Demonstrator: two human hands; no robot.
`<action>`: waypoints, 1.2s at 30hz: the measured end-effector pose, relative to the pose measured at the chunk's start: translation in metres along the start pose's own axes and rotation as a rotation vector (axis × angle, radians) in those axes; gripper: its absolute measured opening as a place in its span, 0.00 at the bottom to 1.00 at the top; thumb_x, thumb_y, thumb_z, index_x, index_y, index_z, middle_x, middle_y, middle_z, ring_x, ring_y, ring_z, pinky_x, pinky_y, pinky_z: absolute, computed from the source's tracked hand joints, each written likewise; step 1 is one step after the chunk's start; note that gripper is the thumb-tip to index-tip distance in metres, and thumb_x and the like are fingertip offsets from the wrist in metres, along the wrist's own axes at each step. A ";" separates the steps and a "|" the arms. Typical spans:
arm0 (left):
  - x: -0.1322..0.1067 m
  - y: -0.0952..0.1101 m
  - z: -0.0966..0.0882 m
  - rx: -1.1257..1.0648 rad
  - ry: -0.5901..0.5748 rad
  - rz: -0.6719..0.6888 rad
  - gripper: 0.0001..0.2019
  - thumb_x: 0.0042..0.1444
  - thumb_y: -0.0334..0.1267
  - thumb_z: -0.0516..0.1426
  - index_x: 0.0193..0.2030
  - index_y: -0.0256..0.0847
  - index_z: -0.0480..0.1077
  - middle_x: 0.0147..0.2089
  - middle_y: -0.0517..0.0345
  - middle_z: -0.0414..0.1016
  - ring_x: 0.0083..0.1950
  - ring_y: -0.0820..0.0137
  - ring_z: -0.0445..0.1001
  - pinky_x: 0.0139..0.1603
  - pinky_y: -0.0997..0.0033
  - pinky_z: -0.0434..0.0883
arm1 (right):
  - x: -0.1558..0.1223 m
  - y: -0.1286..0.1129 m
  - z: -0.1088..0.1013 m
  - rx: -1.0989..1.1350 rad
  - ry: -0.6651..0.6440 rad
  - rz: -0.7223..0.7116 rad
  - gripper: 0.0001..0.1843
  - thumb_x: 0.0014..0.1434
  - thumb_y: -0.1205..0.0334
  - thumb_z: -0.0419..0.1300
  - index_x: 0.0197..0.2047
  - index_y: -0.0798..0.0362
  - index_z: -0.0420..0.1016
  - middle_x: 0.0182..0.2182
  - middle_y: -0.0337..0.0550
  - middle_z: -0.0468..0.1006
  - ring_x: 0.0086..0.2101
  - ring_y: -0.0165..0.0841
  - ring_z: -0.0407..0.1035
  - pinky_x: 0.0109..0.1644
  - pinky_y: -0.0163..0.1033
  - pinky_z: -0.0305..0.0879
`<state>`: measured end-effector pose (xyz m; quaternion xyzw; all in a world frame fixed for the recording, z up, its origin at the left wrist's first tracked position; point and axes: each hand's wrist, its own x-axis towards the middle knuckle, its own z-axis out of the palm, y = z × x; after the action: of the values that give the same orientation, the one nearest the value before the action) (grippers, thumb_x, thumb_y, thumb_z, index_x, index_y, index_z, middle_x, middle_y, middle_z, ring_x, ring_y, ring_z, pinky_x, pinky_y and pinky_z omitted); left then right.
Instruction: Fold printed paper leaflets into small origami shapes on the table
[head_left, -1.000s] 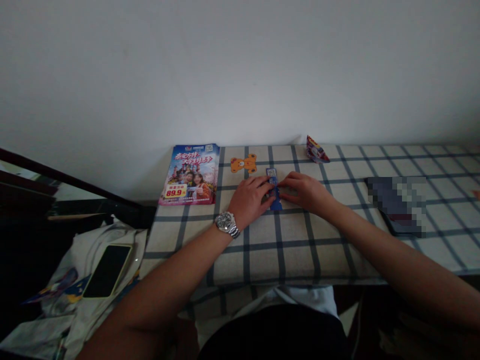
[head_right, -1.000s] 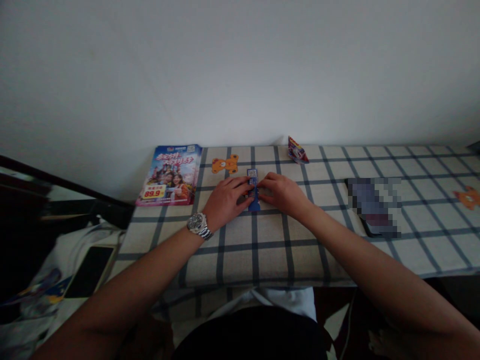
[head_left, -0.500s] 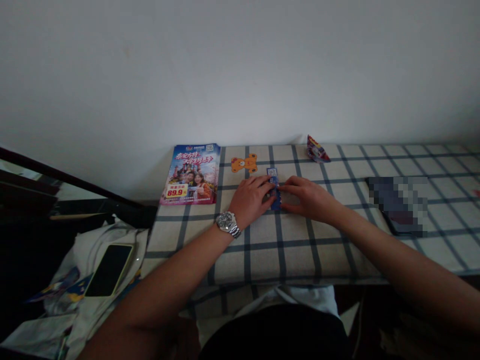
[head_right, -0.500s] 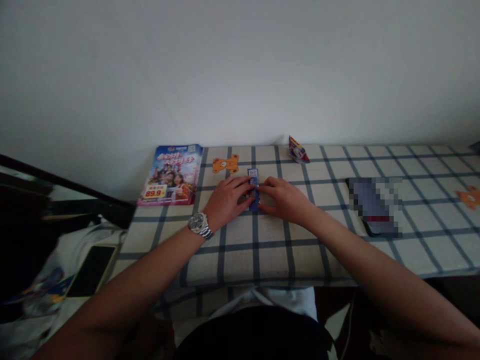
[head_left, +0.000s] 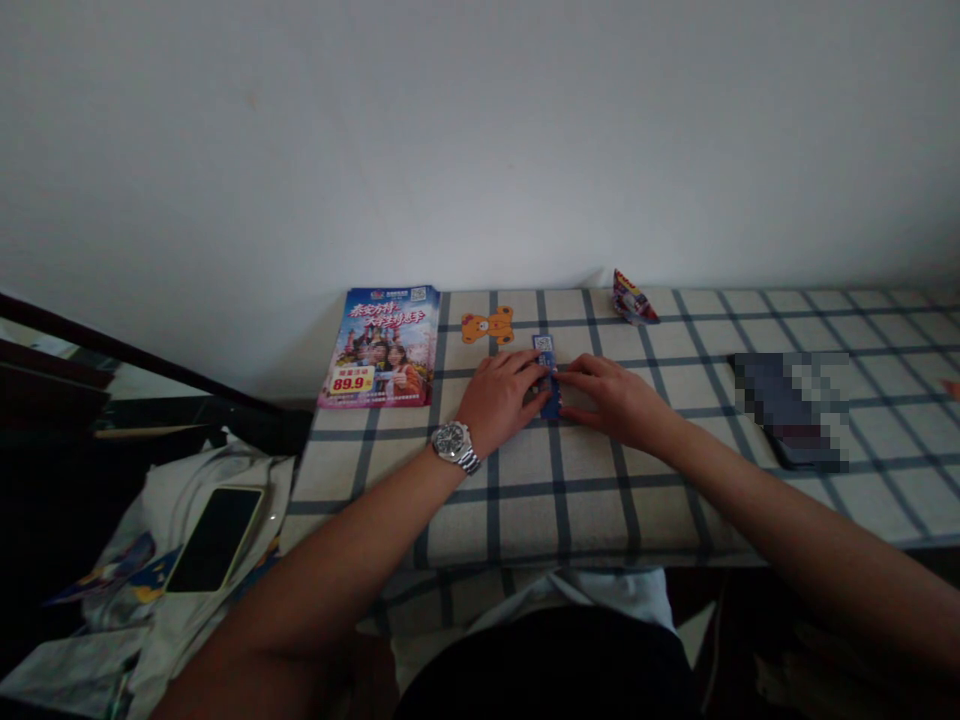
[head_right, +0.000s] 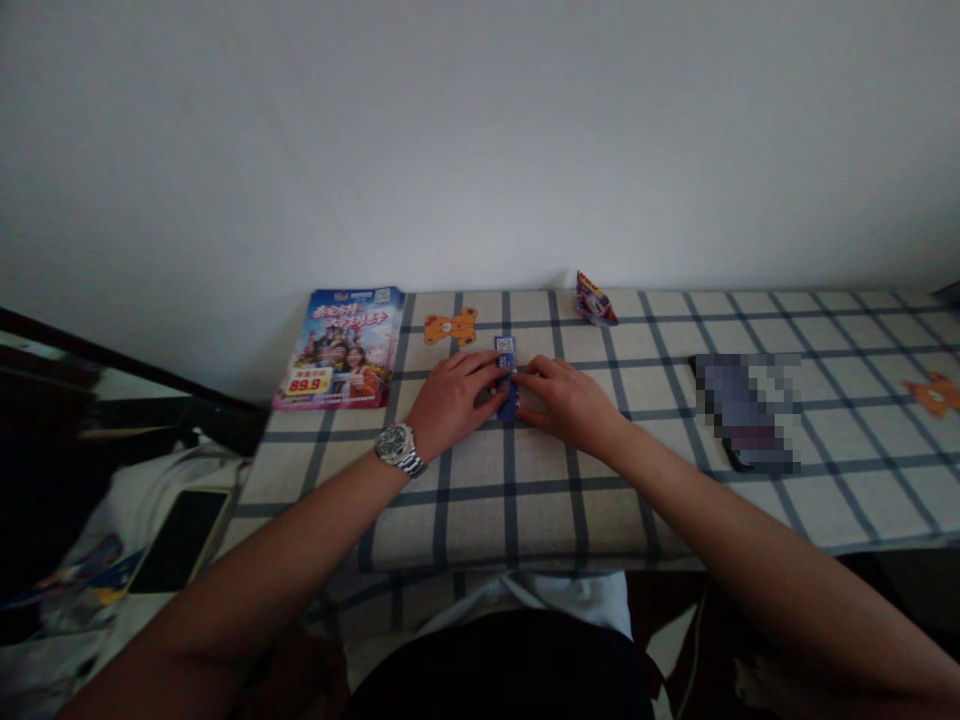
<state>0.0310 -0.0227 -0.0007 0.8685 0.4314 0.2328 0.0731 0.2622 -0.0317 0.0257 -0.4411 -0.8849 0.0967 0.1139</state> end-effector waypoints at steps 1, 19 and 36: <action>0.000 0.000 0.000 -0.003 0.000 0.002 0.14 0.68 0.42 0.60 0.59 0.45 0.76 0.68 0.53 0.72 0.65 0.55 0.70 0.63 0.49 0.70 | -0.001 0.000 0.000 0.006 0.000 -0.010 0.26 0.63 0.57 0.68 0.64 0.46 0.75 0.52 0.51 0.77 0.50 0.47 0.75 0.55 0.52 0.75; 0.001 -0.010 0.001 -0.055 -0.013 0.026 0.16 0.70 0.33 0.54 0.60 0.47 0.76 0.68 0.55 0.73 0.64 0.59 0.71 0.66 0.50 0.70 | 0.011 -0.013 0.018 -0.053 0.166 0.149 0.16 0.62 0.51 0.69 0.49 0.50 0.75 0.43 0.49 0.76 0.43 0.44 0.74 0.47 0.47 0.71; 0.002 -0.008 0.000 -0.030 -0.012 0.026 0.16 0.70 0.34 0.55 0.60 0.46 0.76 0.68 0.55 0.73 0.65 0.58 0.70 0.65 0.51 0.69 | 0.004 -0.006 0.014 0.049 0.146 0.050 0.19 0.67 0.51 0.64 0.57 0.50 0.76 0.46 0.51 0.76 0.46 0.46 0.74 0.53 0.51 0.73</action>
<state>0.0258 -0.0164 -0.0029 0.8743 0.4159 0.2350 0.0860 0.2512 -0.0327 0.0144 -0.4659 -0.8604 0.0888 0.1864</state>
